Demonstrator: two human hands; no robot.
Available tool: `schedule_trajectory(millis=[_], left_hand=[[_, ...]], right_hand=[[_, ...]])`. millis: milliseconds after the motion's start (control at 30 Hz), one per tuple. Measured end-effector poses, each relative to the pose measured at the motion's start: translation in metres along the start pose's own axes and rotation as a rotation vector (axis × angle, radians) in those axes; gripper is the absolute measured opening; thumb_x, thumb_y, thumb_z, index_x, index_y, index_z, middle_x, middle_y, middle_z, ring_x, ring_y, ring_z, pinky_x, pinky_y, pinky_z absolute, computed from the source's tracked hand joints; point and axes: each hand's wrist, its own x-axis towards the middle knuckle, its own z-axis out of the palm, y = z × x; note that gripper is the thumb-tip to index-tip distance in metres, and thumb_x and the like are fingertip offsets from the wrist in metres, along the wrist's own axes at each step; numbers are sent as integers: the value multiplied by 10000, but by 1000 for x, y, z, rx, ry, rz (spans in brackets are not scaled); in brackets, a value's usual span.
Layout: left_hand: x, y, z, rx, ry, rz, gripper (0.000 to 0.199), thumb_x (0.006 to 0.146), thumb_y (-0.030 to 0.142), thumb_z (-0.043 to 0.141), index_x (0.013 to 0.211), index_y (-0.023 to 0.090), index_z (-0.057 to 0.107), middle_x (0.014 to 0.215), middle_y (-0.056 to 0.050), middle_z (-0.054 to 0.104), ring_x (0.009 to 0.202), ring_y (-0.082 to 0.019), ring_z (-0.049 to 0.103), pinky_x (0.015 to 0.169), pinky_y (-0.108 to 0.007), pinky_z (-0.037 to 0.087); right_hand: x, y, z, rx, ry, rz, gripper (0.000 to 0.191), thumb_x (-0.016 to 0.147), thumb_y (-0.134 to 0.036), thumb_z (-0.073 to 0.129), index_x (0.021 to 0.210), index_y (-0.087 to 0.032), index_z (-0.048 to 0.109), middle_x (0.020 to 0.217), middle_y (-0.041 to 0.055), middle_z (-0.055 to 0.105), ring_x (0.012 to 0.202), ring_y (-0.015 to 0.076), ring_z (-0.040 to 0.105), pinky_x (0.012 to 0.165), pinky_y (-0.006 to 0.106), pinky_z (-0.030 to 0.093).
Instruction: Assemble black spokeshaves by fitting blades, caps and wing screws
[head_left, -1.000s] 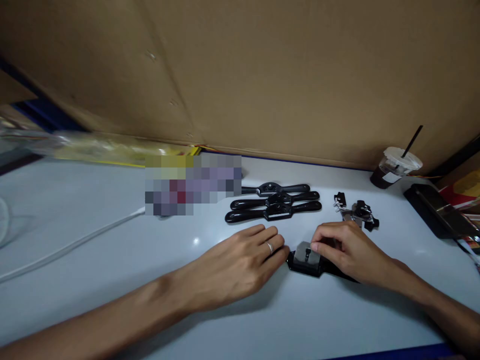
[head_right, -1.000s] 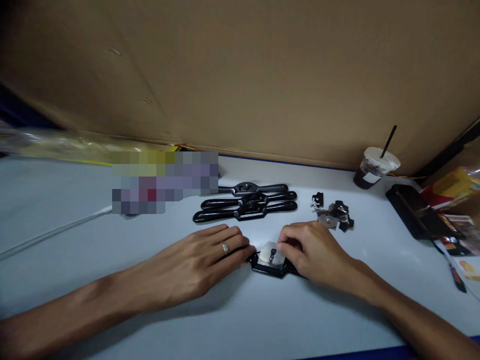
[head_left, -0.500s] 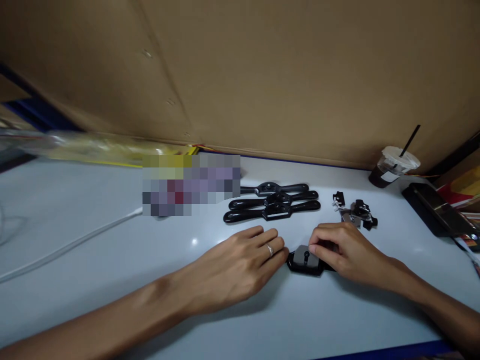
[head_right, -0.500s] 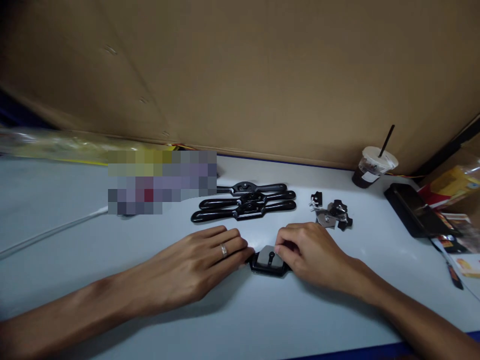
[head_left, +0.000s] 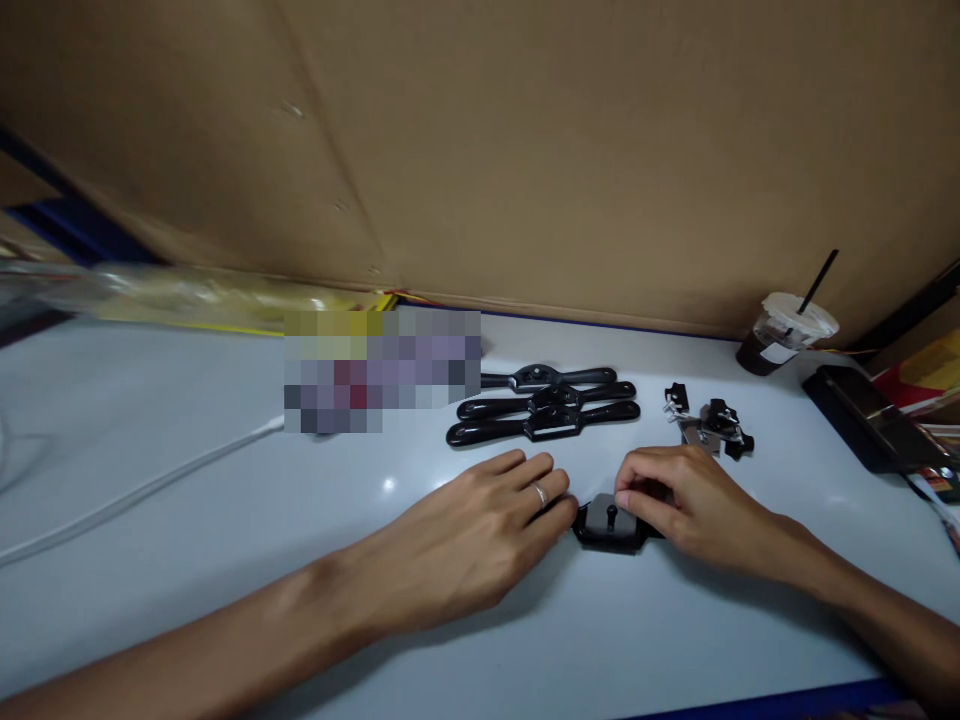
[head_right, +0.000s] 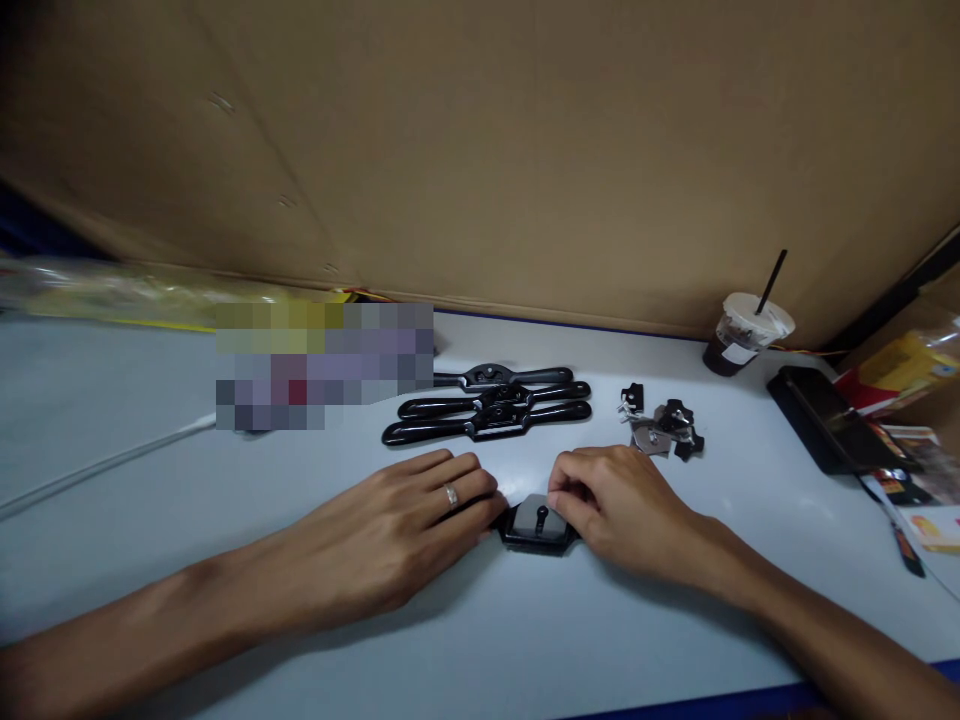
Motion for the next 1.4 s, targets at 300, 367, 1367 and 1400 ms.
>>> schedule_trajectory(millis=[300,367,1367,1400], left_hand=[[1,1,2,9,-40,-16,129,1058,154,488,1030,161,614,937,-54,634,828,-242,526,730,-377,365],[1,1,1,4,-45,-16,136,1037,109,485,1045,157,612,944,-58,636,831,-242,525,732,-378,366],[-3,1,6,4,16,-26,234,1042,97,404,1045,162,628,963,-79,652,842,-246,552,739,-381,420],[-3,1,5,3,17,-26,242,1040,91,397,1036,161,628,959,-79,650,833,-247,547,736,-382,415]], right_hand=[[-1,1,0,20,7,-19,153,963,-154,565,822,-195,609,747,-10,619,648,127,480,640,276,323],[0,2,0,10,9,-29,168,975,-165,549,818,-198,599,752,-6,619,654,130,483,640,277,323],[-4,56,-87,-695,369,306,172,926,-236,591,898,-230,761,955,25,785,826,199,680,662,293,375],[-4,55,-87,-702,365,317,165,922,-238,599,900,-232,763,955,26,785,824,203,681,651,293,367]])
